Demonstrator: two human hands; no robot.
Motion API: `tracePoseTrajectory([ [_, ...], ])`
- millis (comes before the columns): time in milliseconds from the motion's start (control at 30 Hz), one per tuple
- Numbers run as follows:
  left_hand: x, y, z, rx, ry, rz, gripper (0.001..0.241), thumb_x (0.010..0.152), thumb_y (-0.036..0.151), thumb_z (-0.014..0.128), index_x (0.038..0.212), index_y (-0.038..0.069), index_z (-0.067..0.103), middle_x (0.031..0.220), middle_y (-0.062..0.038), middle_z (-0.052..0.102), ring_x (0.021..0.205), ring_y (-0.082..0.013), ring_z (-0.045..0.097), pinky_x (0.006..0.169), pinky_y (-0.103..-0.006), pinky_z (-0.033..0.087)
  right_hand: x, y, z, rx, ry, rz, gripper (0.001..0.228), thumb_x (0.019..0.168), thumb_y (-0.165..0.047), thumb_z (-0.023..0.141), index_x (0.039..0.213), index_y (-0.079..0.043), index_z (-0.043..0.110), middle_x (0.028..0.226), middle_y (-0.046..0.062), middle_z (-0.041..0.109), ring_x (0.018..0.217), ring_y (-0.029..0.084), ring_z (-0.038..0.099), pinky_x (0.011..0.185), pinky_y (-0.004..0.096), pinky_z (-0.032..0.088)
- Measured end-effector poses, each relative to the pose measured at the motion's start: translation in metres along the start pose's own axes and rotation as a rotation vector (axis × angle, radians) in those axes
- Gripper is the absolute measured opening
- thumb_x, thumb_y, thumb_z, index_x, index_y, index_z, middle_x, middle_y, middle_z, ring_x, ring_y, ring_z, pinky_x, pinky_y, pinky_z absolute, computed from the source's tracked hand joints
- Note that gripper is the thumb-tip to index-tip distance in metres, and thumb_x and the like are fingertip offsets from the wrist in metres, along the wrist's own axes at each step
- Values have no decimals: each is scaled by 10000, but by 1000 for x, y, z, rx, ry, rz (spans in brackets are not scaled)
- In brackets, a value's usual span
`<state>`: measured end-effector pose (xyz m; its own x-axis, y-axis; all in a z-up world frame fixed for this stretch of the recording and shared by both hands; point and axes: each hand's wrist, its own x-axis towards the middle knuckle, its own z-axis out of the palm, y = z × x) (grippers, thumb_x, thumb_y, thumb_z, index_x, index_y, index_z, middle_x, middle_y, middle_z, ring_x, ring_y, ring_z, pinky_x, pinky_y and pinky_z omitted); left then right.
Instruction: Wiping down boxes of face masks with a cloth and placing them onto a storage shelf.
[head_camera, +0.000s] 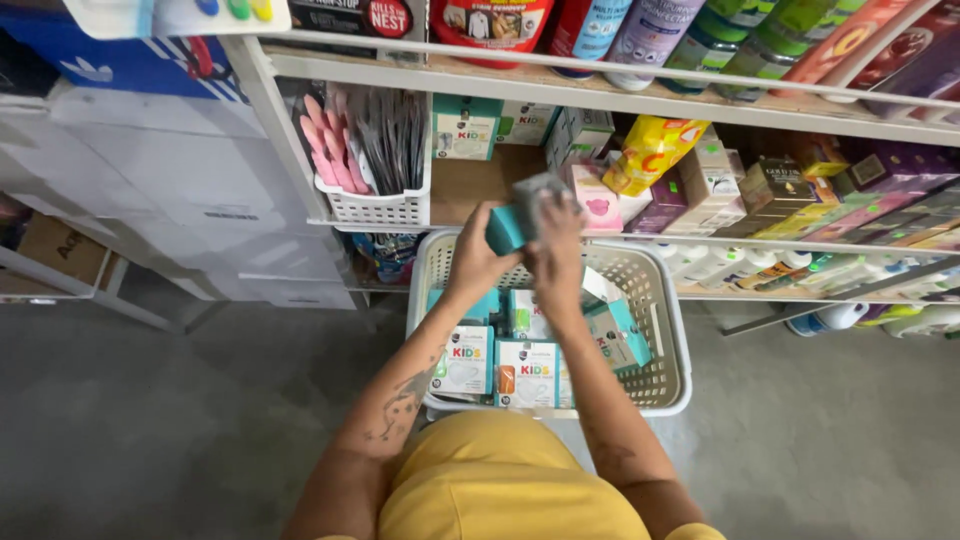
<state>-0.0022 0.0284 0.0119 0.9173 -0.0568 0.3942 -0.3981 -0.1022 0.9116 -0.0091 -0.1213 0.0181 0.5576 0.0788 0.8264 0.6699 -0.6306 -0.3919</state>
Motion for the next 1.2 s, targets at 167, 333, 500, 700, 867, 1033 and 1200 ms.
tracePoseTrajectory([
  [167,-4,16,-19,-502,-4,-204,665,740,267,848,1326,155,555,1181,-129,608,1125,-312,568,1001,-480,439,-17,23,-35,310,175,953,548,1057,-465,616,1413,-50,584,1229,217,691,1197,323,645,1083,492,485],
  [333,-1,128,-22,-710,25,-531,1225,793,682,676,1585,-79,133,1598,-391,155,1448,-450,262,1182,-519,206,-35,-17,-21,573,-49,1109,546,1000,-329,497,1392,45,559,1286,288,646,1243,334,585,1139,547,404],
  [500,7,-2,21,-632,-76,-224,626,950,717,425,1279,237,654,1195,-36,648,1049,-170,626,953,-309,502,-85,36,-1,796,-20,1219,578,945,-376,612,1394,-15,560,1284,237,665,1197,312,631,1091,531,463],
  [700,-4,-29,35,-138,8,-239,410,1035,499,578,1325,209,605,1165,-144,633,1029,-319,639,937,-432,511,-156,112,-8,1135,-27,1360,657,873,-437,766,1396,-96,561,1281,170,691,1136,283,693,1028,510,541],
  [867,-28,23,0,-228,-259,-532,1138,859,918,312,1607,64,238,1658,-248,179,1515,-411,209,1233,-547,190,-71,41,-41,1064,8,1272,824,850,-306,827,1545,-163,407,1436,131,588,1235,303,638,1051,523,526],
  [1033,-11,10,-4,159,-223,-283,997,566,328,896,1423,123,431,1341,-215,556,1295,-403,540,1135,-545,413,-40,56,-30,812,-54,1004,899,728,-116,942,1483,-149,455,1294,132,634,1110,278,661,938,461,590],
  [1200,19,-20,-23,156,-151,-439,1084,627,261,730,1580,143,226,1522,-266,407,1443,-391,373,1220,-503,297,-41,149,5,642,-284,936,902,673,-149,992,1408,-47,479,1184,141,589,1111,278,574,991,511,473],
])
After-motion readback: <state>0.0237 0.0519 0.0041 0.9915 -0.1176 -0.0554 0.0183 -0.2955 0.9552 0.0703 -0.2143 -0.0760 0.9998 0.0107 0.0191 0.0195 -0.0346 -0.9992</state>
